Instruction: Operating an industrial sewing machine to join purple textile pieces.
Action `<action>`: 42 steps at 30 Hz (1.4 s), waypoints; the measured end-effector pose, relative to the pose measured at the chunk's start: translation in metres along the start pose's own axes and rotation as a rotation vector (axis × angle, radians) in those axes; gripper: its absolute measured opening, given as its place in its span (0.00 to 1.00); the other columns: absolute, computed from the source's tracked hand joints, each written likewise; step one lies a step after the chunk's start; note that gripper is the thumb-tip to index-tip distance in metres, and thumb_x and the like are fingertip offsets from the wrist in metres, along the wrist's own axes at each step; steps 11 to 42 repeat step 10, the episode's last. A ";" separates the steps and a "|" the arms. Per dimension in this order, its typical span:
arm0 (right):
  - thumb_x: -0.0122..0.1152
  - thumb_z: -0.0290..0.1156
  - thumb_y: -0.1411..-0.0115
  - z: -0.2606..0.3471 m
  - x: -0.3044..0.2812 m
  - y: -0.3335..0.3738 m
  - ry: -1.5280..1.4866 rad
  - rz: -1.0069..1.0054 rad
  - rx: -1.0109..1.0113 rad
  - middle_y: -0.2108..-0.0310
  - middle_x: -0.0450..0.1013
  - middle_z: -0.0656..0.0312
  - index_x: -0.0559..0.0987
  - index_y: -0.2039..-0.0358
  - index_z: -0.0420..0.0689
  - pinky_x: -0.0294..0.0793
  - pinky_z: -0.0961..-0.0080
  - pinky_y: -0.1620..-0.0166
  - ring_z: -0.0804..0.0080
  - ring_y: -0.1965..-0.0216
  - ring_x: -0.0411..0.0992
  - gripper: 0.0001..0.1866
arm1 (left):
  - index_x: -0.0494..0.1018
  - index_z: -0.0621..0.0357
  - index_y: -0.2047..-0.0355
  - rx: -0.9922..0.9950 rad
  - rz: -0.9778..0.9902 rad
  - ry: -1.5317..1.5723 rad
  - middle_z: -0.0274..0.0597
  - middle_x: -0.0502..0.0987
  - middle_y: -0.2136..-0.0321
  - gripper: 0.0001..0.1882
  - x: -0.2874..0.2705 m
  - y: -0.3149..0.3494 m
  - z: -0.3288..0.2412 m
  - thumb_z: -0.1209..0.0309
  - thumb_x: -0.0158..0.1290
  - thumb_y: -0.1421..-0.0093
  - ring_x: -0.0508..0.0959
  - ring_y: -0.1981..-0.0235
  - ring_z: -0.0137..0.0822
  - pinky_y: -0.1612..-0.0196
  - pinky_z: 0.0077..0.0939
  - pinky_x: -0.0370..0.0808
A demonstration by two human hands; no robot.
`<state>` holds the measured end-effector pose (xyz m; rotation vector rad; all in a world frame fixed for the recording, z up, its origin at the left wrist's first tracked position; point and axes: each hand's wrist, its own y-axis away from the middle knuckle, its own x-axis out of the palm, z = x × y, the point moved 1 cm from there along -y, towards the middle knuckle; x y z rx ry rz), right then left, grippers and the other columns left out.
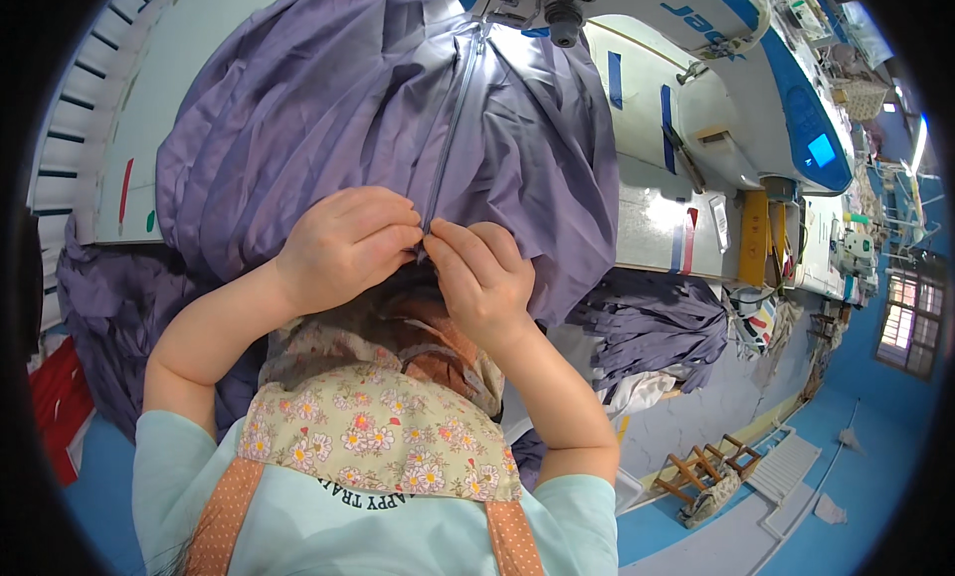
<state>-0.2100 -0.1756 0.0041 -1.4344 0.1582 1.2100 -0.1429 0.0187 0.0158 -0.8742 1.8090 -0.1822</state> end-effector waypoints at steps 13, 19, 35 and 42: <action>0.64 0.24 0.55 -0.011 -0.017 -0.011 -0.034 0.192 0.010 0.62 0.80 0.63 0.82 0.68 0.46 0.79 0.76 0.68 0.65 0.57 0.79 0.11 | 0.75 0.51 0.46 -0.223 0.213 -0.241 0.47 0.72 0.42 0.28 -0.076 0.032 0.076 0.67 0.64 0.50 0.71 0.39 0.49 0.36 0.46 0.65; 0.64 0.24 0.55 -0.011 -0.017 -0.011 -0.034 0.192 0.010 0.62 0.80 0.63 0.82 0.68 0.46 0.79 0.76 0.68 0.65 0.57 0.79 0.11 | 0.75 0.51 0.46 -0.223 0.213 -0.241 0.47 0.72 0.42 0.28 -0.076 0.032 0.076 0.67 0.64 0.50 0.71 0.39 0.49 0.36 0.46 0.65; 0.64 0.24 0.55 -0.011 -0.017 -0.011 -0.034 0.192 0.010 0.62 0.80 0.63 0.82 0.68 0.46 0.79 0.76 0.68 0.65 0.57 0.79 0.11 | 0.75 0.51 0.46 -0.223 0.213 -0.241 0.47 0.72 0.42 0.28 -0.076 0.032 0.076 0.67 0.64 0.50 0.71 0.39 0.49 0.36 0.46 0.65; 0.64 0.24 0.55 -0.011 -0.017 -0.011 -0.034 0.192 0.010 0.62 0.80 0.63 0.82 0.68 0.46 0.79 0.76 0.68 0.65 0.57 0.79 0.11 | 0.75 0.51 0.46 -0.223 0.213 -0.241 0.47 0.72 0.42 0.28 -0.076 0.032 0.076 0.67 0.64 0.50 0.71 0.39 0.49 0.36 0.46 0.65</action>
